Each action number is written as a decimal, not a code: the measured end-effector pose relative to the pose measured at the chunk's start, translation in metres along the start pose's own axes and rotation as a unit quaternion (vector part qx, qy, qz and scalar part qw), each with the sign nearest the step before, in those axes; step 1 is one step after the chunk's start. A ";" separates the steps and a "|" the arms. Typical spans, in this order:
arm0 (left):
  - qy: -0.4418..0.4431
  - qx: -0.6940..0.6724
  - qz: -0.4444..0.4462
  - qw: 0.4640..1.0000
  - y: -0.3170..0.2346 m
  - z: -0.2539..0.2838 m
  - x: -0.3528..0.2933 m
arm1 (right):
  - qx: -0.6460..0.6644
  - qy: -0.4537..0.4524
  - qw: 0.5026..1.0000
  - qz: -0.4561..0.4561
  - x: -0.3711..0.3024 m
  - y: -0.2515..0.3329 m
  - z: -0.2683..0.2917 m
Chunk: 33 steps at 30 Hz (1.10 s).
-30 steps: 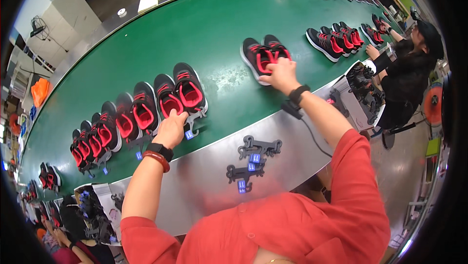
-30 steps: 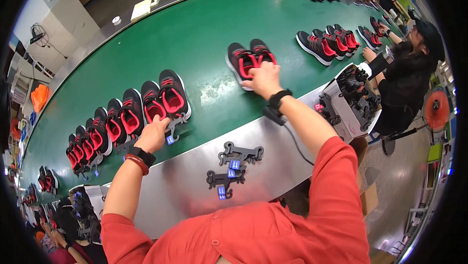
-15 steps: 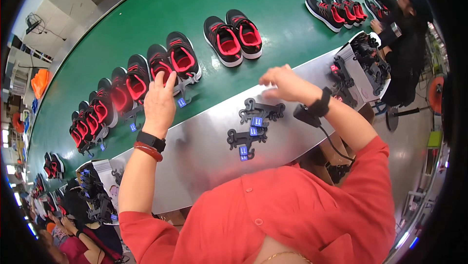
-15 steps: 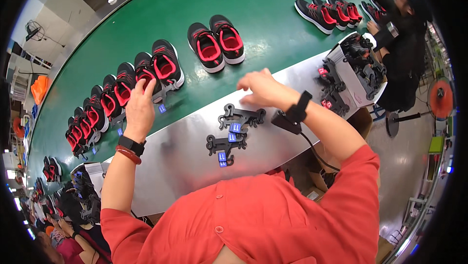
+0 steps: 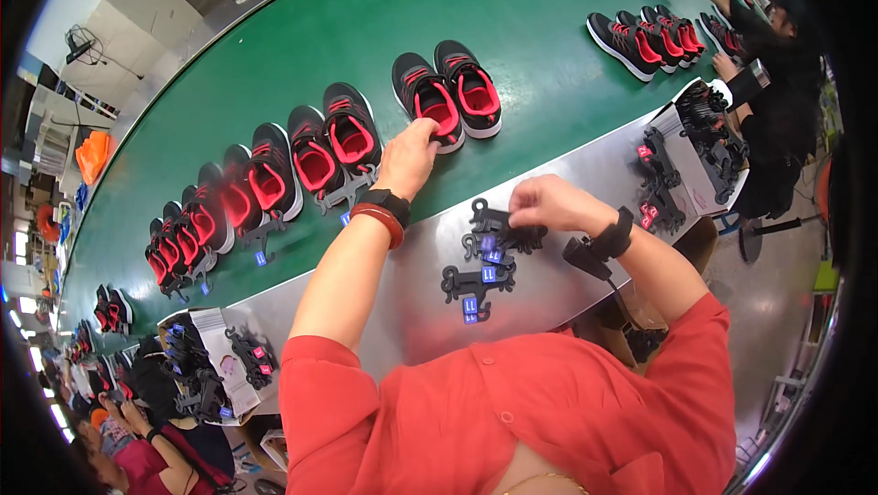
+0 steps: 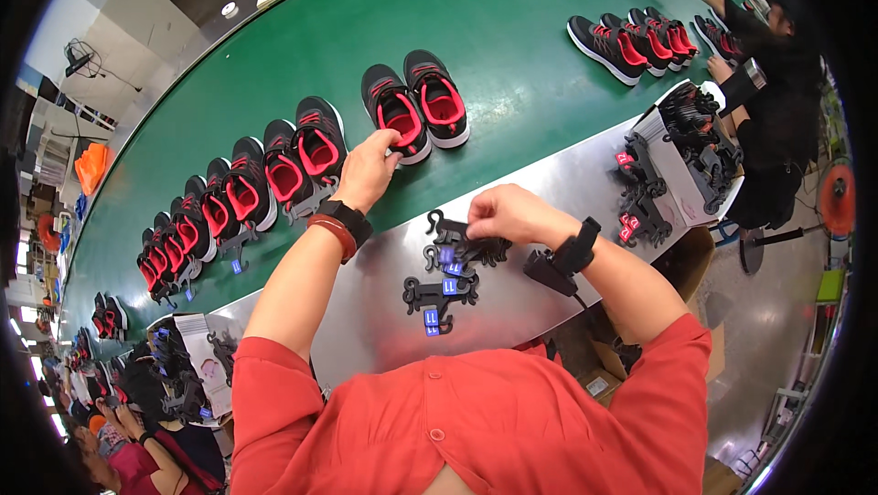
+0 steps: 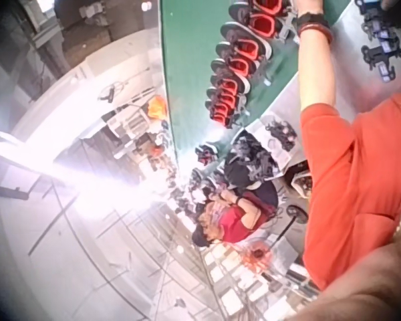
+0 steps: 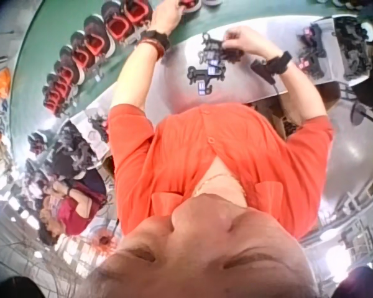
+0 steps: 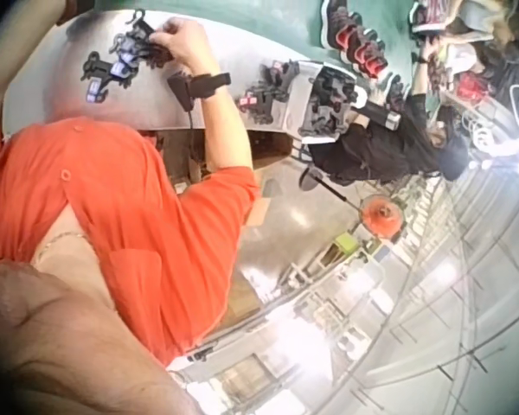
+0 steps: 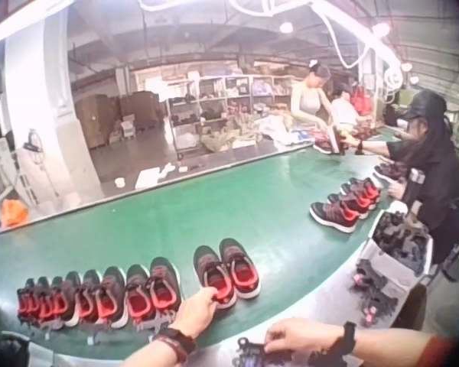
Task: The worker attaches smaller black plastic structural tags or component pieces into slots on manufactured athletic sneakers traveling on a manufacturing conveyor line.
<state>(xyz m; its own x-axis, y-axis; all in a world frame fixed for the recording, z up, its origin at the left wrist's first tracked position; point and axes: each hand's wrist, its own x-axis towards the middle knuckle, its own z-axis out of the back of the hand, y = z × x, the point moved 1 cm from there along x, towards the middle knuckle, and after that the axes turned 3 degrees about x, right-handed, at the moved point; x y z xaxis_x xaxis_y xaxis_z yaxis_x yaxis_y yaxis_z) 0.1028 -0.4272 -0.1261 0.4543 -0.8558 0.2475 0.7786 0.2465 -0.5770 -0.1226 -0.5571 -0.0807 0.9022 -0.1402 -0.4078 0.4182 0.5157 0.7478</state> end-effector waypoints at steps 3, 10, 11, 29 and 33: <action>-0.001 -0.048 -0.004 0.999 0.003 -0.001 0.002 | 0.307 -0.064 0.949 -0.047 0.022 0.002 0.000; -0.018 -0.060 -0.031 0.998 0.002 -0.001 -0.012 | 0.327 -0.119 0.937 -0.039 0.042 0.014 -0.016; -0.020 -0.057 -0.031 0.998 0.000 -0.001 -0.012 | 0.327 -0.109 0.938 -0.044 0.044 0.014 -0.020; 0.111 0.202 -0.043 0.972 -0.009 0.025 -0.031 | -0.049 -0.286 0.932 0.219 0.092 0.012 0.039; 0.146 0.177 0.029 0.973 -0.022 0.030 -0.026 | -0.174 -0.189 0.936 0.242 0.104 -0.012 0.050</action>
<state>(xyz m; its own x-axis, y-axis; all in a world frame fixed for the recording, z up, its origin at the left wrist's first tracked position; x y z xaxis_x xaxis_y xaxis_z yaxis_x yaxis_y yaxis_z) 0.0864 -0.3967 -0.0967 0.3995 -0.9159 -0.0394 0.8794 0.3950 -0.2659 -0.0285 -0.6201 -0.1053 0.9772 -0.0745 0.1990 -0.0494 0.8310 0.5541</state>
